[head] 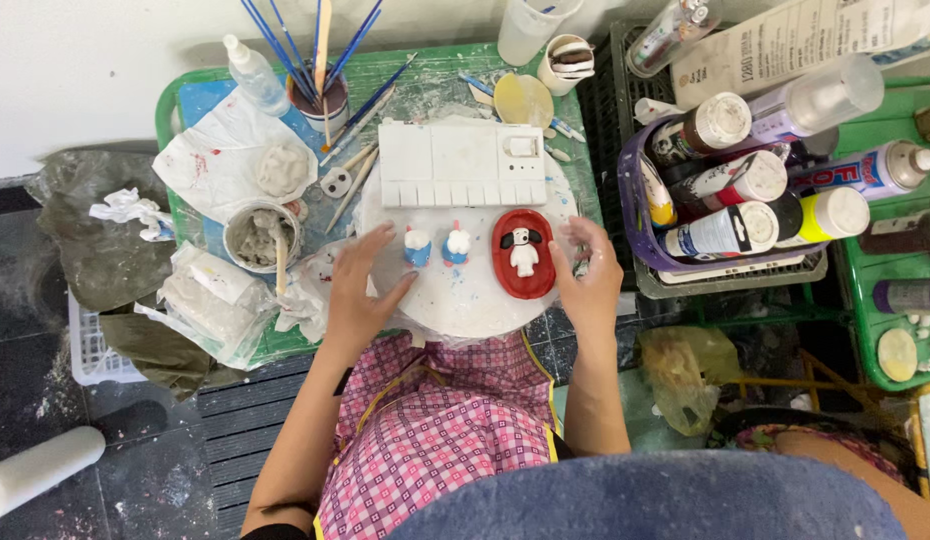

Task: The person paints small white figurines by hand. They open a palette, select colors from various tubes, and use a brush to apply paint to small blue and white figures on a turntable.

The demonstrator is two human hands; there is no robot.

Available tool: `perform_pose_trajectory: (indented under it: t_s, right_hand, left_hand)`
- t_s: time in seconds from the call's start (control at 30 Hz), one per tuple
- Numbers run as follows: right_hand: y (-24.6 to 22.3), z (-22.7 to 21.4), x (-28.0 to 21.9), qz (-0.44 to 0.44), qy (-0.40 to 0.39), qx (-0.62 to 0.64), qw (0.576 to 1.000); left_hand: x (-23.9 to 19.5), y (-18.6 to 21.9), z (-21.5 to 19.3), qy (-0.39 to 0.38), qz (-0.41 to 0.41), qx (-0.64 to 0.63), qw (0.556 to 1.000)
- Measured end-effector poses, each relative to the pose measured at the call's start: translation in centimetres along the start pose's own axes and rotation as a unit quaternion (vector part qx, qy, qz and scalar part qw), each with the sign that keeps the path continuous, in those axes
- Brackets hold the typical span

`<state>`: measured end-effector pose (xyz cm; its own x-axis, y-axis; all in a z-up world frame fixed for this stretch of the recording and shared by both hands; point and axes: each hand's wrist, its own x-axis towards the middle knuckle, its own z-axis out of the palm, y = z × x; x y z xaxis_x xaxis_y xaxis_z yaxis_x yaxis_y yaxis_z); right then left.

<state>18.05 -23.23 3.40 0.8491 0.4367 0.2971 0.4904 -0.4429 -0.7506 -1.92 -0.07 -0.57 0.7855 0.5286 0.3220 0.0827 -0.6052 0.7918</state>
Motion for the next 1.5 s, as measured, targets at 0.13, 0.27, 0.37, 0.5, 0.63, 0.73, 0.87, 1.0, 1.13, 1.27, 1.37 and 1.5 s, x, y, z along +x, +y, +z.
perform_pose_trajectory:
  t_s: [0.13, 0.27, 0.37, 0.5, 0.63, 0.73, 0.87, 1.0, 1.13, 1.27, 1.37, 1.5]
  right_hand:
    - [0.9, 0.4, -0.8, 0.041, -0.026, 0.01, 0.999]
    - [1.1, 1.0, -0.9, 0.064, -0.024, 0.041, 0.997]
    - [0.9, 1.5, -1.1, 0.073, -0.028, 0.046, 0.996]
    - [0.3, 2.2, -1.3, 0.079, -0.051, 0.076, 0.993]
    - [-0.1, 2.4, -1.2, 0.075, -0.052, 0.058, 0.994]
    - [-0.2, 2.2, -0.9, 0.068, -0.062, 0.048, 0.995]
    - [0.2, 2.1, -0.8, 0.08, -0.079, 0.061, 0.992]
    - [1.0, 2.4, -0.5, 0.068, -0.08, 0.078, 0.991]
    - [1.7, 2.5, -0.1, 0.072, -0.071, 0.05, 0.994]
    - [2.2, 2.5, -0.2, 0.07, -0.072, 0.064, 0.993]
    - [2.6, 2.5, 0.0, 0.067, -0.069, 0.071, 0.993]
    - [3.2, 2.4, -0.1, 0.065, -0.07, 0.083, 0.992]
  left_hand:
    - [-1.3, -0.6, 0.7, 0.015, -0.035, -0.021, 0.999]
    - [-2.4, -0.9, 1.6, 0.007, -0.025, 0.001, 1.0]
    - [-2.7, -1.1, 1.8, 0.005, -0.009, 0.009, 1.0]
    - [-2.4, -0.7, 1.5, -0.003, -0.008, 0.01, 1.0]
    - [-2.1, 1.1, -0.2, -0.038, -0.013, 0.04, 0.998]
    - [-3.1, 4.1, -3.0, -0.083, -0.01, 0.102, 0.991]
    - [-2.9, 7.4, -8.0, -0.254, -0.037, -0.015, 0.966]
    - [-0.6, 9.8, -12.6, -0.304, -0.067, -0.084, 0.946]
    - [1.8, 10.2, -13.1, -0.221, -0.084, -0.022, 0.972]
    - [4.3, 8.1, -9.8, -0.176, 0.016, 0.138, 0.975]
    - [4.0, 8.1, -5.3, -0.145, 0.056, 0.247, 0.956]
    - [3.1, 7.5, -1.2, -0.161, 0.038, 0.242, 0.956]
